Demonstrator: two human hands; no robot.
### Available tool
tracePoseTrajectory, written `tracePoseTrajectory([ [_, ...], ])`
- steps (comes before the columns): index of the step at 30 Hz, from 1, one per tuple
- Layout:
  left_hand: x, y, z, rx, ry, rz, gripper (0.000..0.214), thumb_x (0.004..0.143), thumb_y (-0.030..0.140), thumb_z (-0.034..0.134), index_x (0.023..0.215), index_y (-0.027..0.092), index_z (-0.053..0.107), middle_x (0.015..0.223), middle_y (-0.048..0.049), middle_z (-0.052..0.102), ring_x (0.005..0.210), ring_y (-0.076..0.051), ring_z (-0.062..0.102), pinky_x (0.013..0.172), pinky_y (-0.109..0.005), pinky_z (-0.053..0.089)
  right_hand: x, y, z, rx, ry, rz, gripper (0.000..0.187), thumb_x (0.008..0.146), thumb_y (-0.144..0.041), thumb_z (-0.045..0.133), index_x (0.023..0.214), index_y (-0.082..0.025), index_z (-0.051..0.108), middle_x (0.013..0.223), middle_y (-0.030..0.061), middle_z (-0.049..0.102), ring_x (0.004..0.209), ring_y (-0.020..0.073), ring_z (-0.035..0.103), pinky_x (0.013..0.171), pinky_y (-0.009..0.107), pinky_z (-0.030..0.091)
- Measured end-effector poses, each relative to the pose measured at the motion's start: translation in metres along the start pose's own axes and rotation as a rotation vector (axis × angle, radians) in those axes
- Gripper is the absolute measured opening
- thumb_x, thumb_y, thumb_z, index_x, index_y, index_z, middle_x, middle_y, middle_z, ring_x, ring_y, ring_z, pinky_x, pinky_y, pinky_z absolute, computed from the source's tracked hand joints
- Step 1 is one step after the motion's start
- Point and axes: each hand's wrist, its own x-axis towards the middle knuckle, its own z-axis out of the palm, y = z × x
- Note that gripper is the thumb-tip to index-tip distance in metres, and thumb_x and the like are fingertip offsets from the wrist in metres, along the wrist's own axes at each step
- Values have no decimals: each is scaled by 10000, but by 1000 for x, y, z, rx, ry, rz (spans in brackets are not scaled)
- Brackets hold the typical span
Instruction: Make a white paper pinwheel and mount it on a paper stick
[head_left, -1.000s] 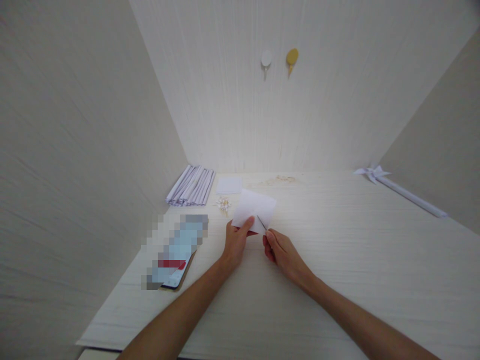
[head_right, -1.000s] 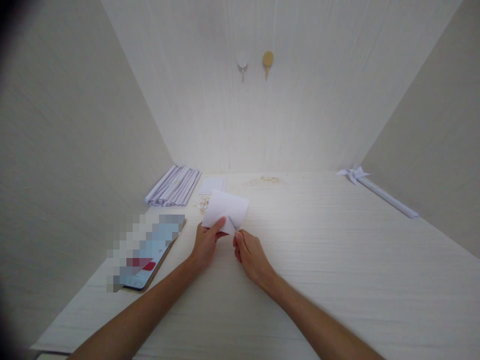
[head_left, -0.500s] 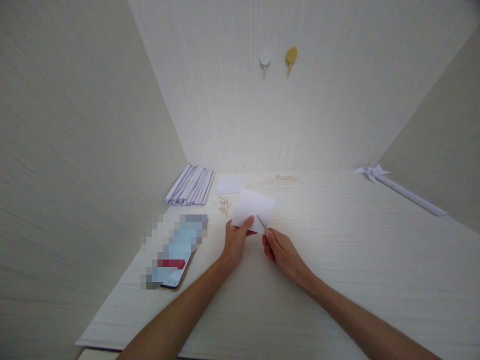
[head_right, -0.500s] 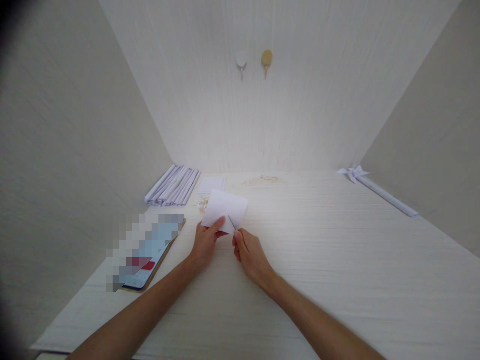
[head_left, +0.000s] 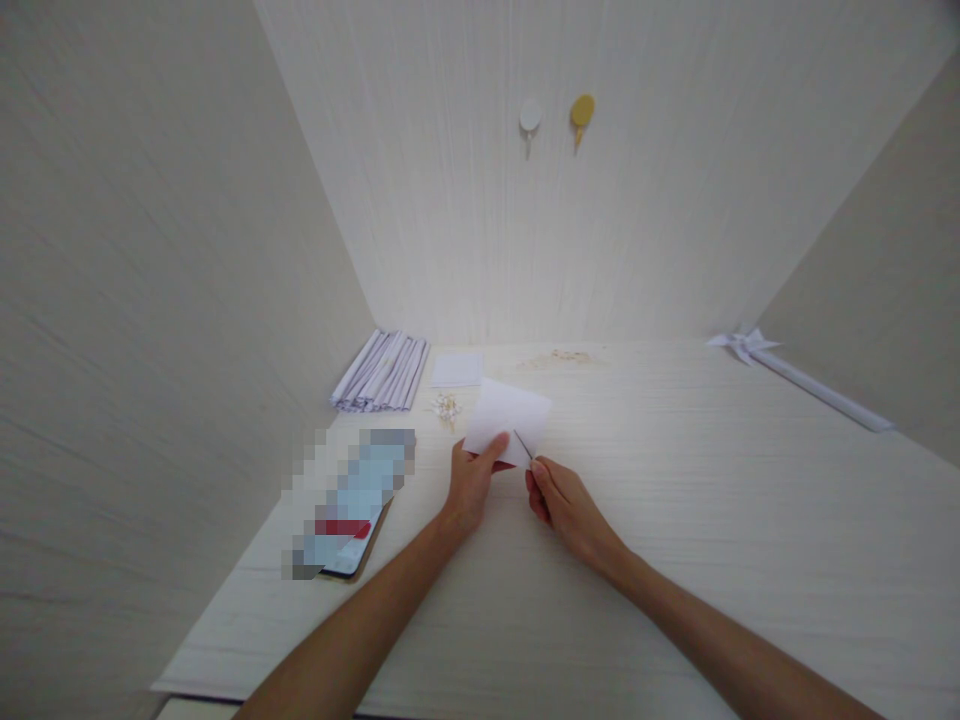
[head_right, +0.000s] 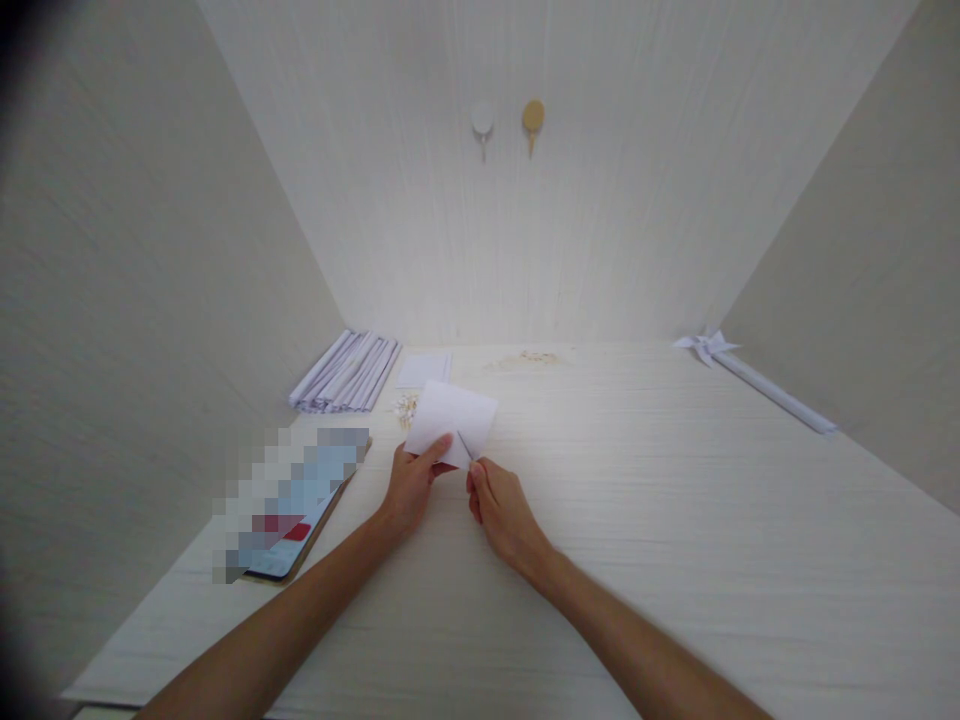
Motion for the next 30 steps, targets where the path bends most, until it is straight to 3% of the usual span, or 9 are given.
tracePoseTrajectory([
  [6,1,1,-1,52,-13,-2,243,525,257,655,716,121,596,682,-24,615,603,-134,560,518,-257,486,0,-1,0,-4,3,8,381,830,-390,221,531,-198,360,418,-44,381,382,94,357,405,213,293],
  [10,4,3,-5,61,-11,106,208,580,279,608,738,151,563,670,14,572,585,-105,528,481,-220,455,1,3,1,8,3,5,371,833,-383,218,552,-193,368,411,-50,381,378,89,353,406,206,291],
  [13,7,6,-9,98,53,202,144,603,263,588,606,138,518,568,49,490,505,-54,448,425,-150,369,1,8,2,16,3,-10,365,833,-390,219,577,-188,383,413,-51,387,382,86,355,407,201,288],
  [15,9,7,-11,134,122,255,208,595,251,600,509,133,452,479,77,388,426,-24,346,372,-127,278,1,11,3,24,4,-20,356,830,-399,225,601,-186,395,420,-51,394,390,86,360,404,197,285],
  [19,12,6,-14,132,181,247,309,593,274,609,451,143,367,392,106,239,355,-14,210,332,-145,164,2,14,2,65,17,-40,324,828,-403,242,662,-185,415,441,-50,406,403,83,362,394,188,279],
  [30,11,13,-6,-305,181,32,99,599,183,594,577,106,536,476,36,522,382,-31,461,371,-130,367,6,6,-2,372,-29,2,258,797,-389,347,819,-160,463,560,-44,426,394,52,315,362,186,228],
])
